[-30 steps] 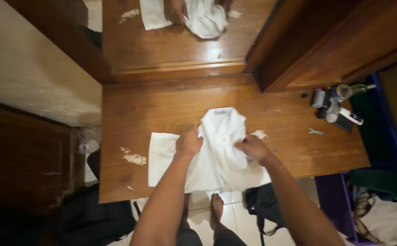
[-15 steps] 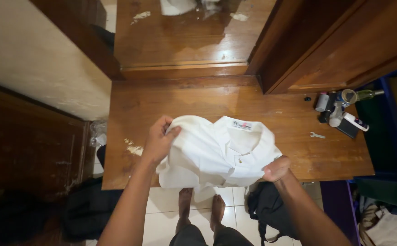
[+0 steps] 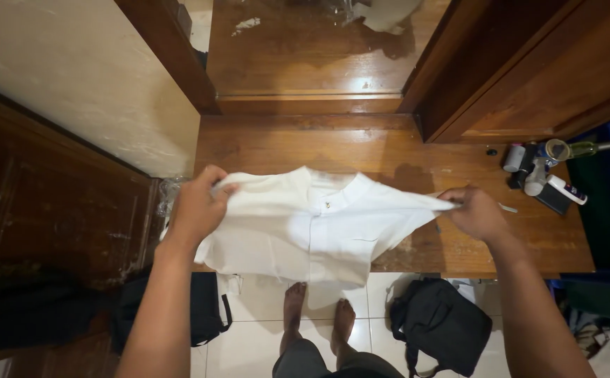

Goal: The person folds a black t-shirt and a white short-sleeved shirt on a wooden table, then stacks them on a bed with other folded clothes. The person smooths and aligns each garment before folding and placing it in a pile.

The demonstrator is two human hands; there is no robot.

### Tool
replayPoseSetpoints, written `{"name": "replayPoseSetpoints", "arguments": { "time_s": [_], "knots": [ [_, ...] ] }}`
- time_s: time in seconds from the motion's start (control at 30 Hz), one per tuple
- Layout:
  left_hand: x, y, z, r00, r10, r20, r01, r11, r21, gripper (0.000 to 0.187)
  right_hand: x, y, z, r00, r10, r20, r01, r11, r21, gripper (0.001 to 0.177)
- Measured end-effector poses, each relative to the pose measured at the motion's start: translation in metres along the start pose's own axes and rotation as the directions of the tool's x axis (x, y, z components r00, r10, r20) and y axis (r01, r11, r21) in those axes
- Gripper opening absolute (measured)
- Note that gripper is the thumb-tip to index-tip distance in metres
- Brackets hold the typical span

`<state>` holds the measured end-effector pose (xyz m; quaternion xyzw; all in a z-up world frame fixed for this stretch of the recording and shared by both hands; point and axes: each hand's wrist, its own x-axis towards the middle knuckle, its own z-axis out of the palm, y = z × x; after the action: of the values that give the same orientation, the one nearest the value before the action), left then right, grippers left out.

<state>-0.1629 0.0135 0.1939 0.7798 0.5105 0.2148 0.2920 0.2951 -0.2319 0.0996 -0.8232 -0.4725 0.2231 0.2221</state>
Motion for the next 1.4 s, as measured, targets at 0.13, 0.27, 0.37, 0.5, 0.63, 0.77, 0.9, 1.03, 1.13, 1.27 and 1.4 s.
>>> {"name": "replayPoseSetpoints", "arguments": {
  "time_s": [0.13,0.27,0.37,0.5,0.63,0.77,0.9,1.03,1.13,1.27,1.4],
  "knots": [
    [-0.001,0.005,-0.007,0.938,-0.121,0.326,0.102,0.992,0.075,0.046,-0.013,0.005,-0.013,0.765,-0.458,-0.452,0.280,0.869,-0.408,0.014],
    [-0.003,-0.008,-0.011,0.841,-0.196,0.504,0.110,0.974,0.196,0.039,-0.027,0.009,-0.017,0.941,0.182,-0.285,-0.027,0.881,0.473,0.018],
    [-0.002,-0.022,-0.005,0.892,-0.207,0.401,0.051,0.929,0.366,0.030,-0.033,0.017,-0.023,0.943,0.215,-0.256,-0.053,0.853,0.520,0.017],
    [0.008,-0.037,-0.003,0.977,-0.169,0.131,0.085,0.868,0.489,0.027,-0.030,0.020,-0.045,0.893,0.216,-0.395,-0.008,0.885,0.466,0.016],
    [0.043,-0.038,0.001,0.984,-0.180,-0.016,0.165,0.859,0.484,0.022,0.003,0.011,-0.071,0.820,0.141,-0.554,0.011,0.965,0.261,0.018],
    [0.085,-0.040,0.021,0.972,-0.145,-0.186,0.200,0.924,0.324,0.024,0.056,-0.004,-0.066,0.773,-0.013,-0.634,0.198,0.955,0.222,0.017],
    [0.092,-0.060,0.065,0.957,-0.218,-0.190,0.256,0.945,0.204,0.026,0.075,0.003,-0.031,0.846,0.172,-0.505,-0.034,0.962,0.271,0.022],
    [0.062,-0.085,0.109,0.963,-0.224,-0.150,0.236,0.970,0.065,0.072,0.053,0.018,0.022,0.840,-0.190,-0.508,0.085,0.971,-0.222,0.044],
    [0.013,-0.089,0.137,0.990,-0.083,-0.110,0.109,0.962,0.252,0.086,0.012,0.019,0.082,0.858,-0.186,-0.479,0.087,0.972,-0.220,0.065],
    [-0.054,-0.075,0.164,0.993,-0.112,-0.032,0.116,0.965,0.234,0.061,-0.046,0.000,0.154,0.927,-0.176,-0.332,0.163,0.984,-0.067,0.057],
    [-0.093,-0.054,0.187,0.991,-0.087,0.103,0.058,0.965,0.255,0.051,-0.083,-0.051,0.190,0.965,-0.186,-0.184,0.181,0.983,-0.045,0.032]
  ]
}}
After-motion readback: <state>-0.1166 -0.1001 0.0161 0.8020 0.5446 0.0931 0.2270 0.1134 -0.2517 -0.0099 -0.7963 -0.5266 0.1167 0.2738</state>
